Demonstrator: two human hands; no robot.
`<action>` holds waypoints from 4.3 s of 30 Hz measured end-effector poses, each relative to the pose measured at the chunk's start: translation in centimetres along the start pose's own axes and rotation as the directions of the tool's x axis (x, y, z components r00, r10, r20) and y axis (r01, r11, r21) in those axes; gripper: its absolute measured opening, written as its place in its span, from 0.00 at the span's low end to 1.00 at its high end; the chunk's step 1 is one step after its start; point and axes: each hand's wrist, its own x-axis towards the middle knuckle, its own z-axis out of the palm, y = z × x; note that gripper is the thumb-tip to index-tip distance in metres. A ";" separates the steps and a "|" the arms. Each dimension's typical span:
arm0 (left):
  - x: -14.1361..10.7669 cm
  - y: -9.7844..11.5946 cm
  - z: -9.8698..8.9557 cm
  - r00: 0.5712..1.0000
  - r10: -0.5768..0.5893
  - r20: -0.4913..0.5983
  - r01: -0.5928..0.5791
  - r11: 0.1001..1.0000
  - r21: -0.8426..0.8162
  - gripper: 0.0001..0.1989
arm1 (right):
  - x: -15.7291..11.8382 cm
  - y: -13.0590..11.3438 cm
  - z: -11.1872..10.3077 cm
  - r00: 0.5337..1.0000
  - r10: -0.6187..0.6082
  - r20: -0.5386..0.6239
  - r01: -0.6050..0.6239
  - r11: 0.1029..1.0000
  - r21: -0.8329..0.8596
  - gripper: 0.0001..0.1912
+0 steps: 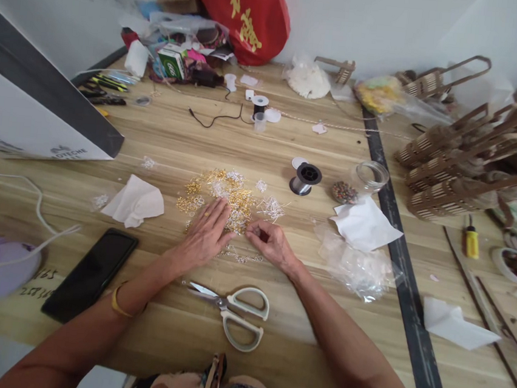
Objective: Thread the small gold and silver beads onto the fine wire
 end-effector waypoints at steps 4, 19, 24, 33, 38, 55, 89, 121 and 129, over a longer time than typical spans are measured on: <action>0.9 -1.3 0.4 0.995 -0.063 -0.082 0.060 0.998 -0.038 0.33 | 0.0 0.1 0.0 1.000 0.005 -0.004 -0.005 1.000 0.002 0.13; 1.4 -1.0 0.3 0.999 0.036 0.016 -0.036 0.999 -0.005 0.33 | 0.0 -0.2 0.0 1.000 0.004 0.001 -0.004 1.000 0.004 0.13; 0.9 0.3 -0.1 0.991 0.081 0.105 -0.083 0.996 0.016 0.33 | 0.0 -0.2 0.1 1.000 0.005 0.000 -0.005 1.000 0.023 0.13; 1.5 0.2 -0.9 0.992 0.050 0.117 -0.058 0.996 0.073 0.34 | 0.0 -0.2 0.0 1.000 -0.010 -0.005 0.010 1.000 0.014 0.12; 3.0 -1.1 -0.8 0.996 -0.042 0.078 0.034 0.994 0.101 0.35 | 0.0 -0.2 0.0 1.000 -0.019 -0.011 0.019 1.000 0.012 0.12; 4.4 0.0 -0.9 0.973 0.111 0.203 -0.134 0.985 0.106 0.33 | 0.1 0.1 0.1 1.000 -0.020 -0.010 0.020 0.998 0.051 0.12; 3.5 -0.6 0.0 0.926 0.296 0.233 -0.321 0.944 0.079 0.34 | 0.0 -0.4 -0.3 1.000 0.009 -0.011 -0.007 0.991 0.130 0.15; 2.1 -0.9 -1.4 0.959 0.269 0.086 -0.264 0.962 -0.067 0.22 | 0.1 -0.7 -0.1 0.994 0.062 -0.094 -0.044 0.984 0.174 0.17; 1.3 -0.7 -1.7 0.965 0.263 0.008 -0.262 0.964 -0.055 0.11 | 0.1 -0.2 0.2 0.991 0.054 -0.120 -0.039 0.991 0.130 0.14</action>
